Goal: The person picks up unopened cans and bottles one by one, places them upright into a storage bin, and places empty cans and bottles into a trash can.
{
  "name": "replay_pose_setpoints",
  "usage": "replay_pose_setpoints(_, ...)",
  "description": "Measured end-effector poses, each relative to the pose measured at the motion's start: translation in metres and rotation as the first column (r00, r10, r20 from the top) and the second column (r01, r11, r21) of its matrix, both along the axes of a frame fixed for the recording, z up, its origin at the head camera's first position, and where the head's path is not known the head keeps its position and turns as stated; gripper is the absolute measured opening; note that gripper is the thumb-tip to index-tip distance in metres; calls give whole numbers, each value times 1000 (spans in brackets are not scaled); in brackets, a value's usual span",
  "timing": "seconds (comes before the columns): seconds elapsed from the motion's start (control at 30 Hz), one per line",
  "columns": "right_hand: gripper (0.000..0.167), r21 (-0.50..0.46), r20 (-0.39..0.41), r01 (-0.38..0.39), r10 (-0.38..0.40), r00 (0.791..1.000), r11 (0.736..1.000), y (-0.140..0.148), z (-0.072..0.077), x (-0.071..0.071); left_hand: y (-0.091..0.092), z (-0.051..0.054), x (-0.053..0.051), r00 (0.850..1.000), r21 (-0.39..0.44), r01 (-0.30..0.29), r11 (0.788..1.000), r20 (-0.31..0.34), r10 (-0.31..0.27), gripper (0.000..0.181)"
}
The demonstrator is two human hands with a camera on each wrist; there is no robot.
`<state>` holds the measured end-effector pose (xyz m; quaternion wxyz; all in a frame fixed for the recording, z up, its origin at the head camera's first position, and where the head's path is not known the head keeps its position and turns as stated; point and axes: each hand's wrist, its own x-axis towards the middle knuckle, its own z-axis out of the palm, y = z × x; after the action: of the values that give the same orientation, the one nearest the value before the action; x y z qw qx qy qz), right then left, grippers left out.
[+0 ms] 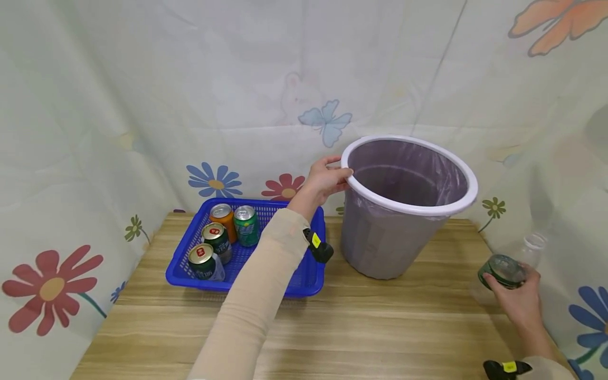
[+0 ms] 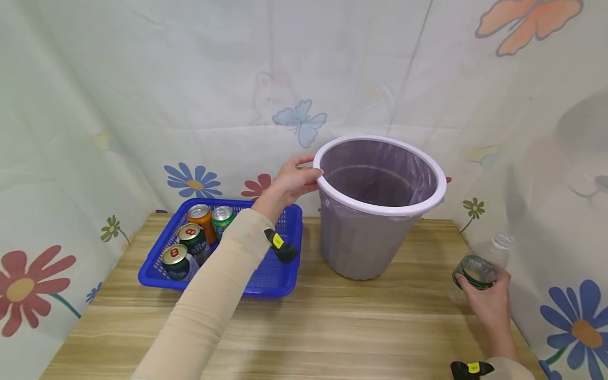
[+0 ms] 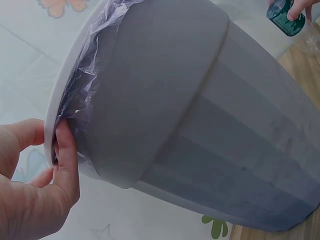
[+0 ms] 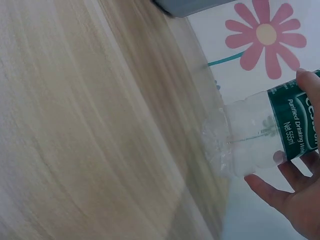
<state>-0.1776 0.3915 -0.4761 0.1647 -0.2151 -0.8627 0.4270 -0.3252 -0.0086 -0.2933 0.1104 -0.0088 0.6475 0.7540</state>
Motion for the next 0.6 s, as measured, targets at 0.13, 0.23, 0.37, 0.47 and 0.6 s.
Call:
replay_pose_setpoints(0.13, 86, 25, -24, -24, 24, 999, 999, 1, 4, -1, 0, 1, 0, 1000, -4, 1, 1000, 5, -1, 49)
replay_pose_setpoints(0.23, 86, 55, -31, -11, 13, 999, 998, 1, 6, -2, 0, 2, 0, 1000, -3, -2, 1000, 4, 2, 49)
replay_pose_setpoints(0.37, 87, 93, -26, -8, 10, 1000, 996, -1, 12, -1, 0, 2, 1, 1000, -4, -5, 1000, 4, 5, 49)
replay_pose_setpoints(0.47, 88, 102, -20, -42, 45, 999, 994, -4, 18, -1, 1, 2, 1, 1000, -7, -9, 1000, 7, 9, 48)
replay_pose_setpoints(0.6, 88, 129, -39, -96, 102, 994, 987, -7, 26, -1, 0, 3, 2, 1000, -3, -8, 1000, 9, 8, 48)
